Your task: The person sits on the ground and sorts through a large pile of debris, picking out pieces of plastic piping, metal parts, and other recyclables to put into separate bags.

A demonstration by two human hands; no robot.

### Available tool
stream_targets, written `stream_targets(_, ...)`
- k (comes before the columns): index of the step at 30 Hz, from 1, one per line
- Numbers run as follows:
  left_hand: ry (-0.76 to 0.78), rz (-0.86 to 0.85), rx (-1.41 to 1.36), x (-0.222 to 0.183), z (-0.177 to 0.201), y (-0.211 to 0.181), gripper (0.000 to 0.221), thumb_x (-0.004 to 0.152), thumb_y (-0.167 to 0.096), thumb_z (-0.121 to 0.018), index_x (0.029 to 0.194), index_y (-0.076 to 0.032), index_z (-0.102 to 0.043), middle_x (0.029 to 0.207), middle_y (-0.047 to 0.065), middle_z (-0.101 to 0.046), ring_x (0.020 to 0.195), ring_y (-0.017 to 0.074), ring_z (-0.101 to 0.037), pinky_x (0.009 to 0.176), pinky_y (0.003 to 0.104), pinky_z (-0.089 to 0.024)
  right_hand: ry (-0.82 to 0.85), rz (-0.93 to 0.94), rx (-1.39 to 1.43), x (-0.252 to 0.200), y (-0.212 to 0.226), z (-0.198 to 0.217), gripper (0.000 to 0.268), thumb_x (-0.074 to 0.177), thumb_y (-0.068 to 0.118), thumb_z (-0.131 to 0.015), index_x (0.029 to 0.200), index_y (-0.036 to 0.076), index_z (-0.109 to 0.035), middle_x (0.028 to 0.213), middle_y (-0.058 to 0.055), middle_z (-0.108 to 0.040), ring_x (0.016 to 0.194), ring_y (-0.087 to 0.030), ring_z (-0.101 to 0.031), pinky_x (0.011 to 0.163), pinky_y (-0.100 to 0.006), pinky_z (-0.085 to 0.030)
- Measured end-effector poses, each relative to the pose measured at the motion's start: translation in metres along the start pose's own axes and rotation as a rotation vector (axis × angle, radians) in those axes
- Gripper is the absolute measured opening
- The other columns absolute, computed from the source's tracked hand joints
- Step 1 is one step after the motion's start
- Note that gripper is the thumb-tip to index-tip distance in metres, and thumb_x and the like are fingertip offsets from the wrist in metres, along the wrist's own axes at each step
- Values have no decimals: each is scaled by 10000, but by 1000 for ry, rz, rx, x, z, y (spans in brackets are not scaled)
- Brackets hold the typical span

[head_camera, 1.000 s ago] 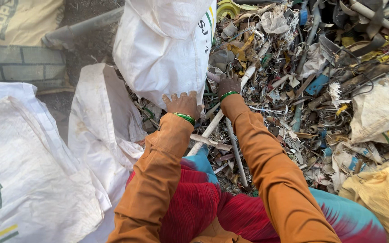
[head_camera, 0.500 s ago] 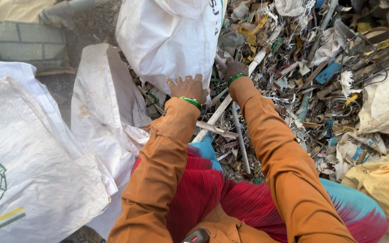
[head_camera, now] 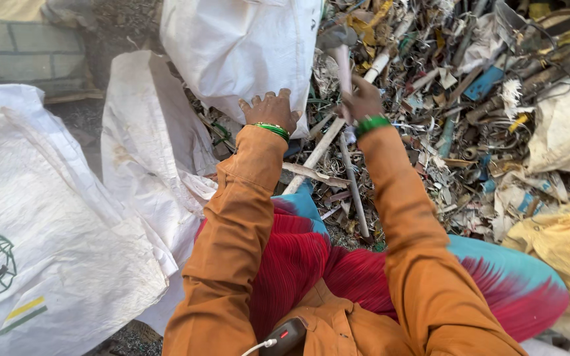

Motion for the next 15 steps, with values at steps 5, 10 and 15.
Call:
stream_targets(5,33,-69,26,-8,-8,-15,558,920,-456,-695,1389,-198,-536,1366,114,-619,1334,391,-515,1136,708,-259,-327,-129,-43,-103,-116,96,409,934,-55,-555,1343,-67,-559,1194,-176,-752,772,-254,-735,585,-347,-603)
stream_targets(10,57,-135,44,-25,-11,-37,574,924,-482,-682,1402,-206,-525,1356,121,-618,1327,386,-517,1143,705,-247,258,-386,-743,-180,-208,11,408,887,2,-659,1287,16,-577,1168,-204,-724,845,-292,-732,677,-385,-622)
stream_targets(15,43,-205,24,-54,-7,-43,567,925,-503,-673,1399,-222,-539,1376,125,-610,1335,398,-510,1151,694,-248,-161,-437,-878,-152,-214,107,427,840,60,-764,1231,99,-596,1142,-232,-695,918,-329,-729,769,-423,-641)
Point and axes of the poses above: each hand's wrist, its own x-axis towards the middle knuckle, its own z-axis out of the back of the hand, y = z × x, the point moved 8 cm from there along x, towards the middle knuckle
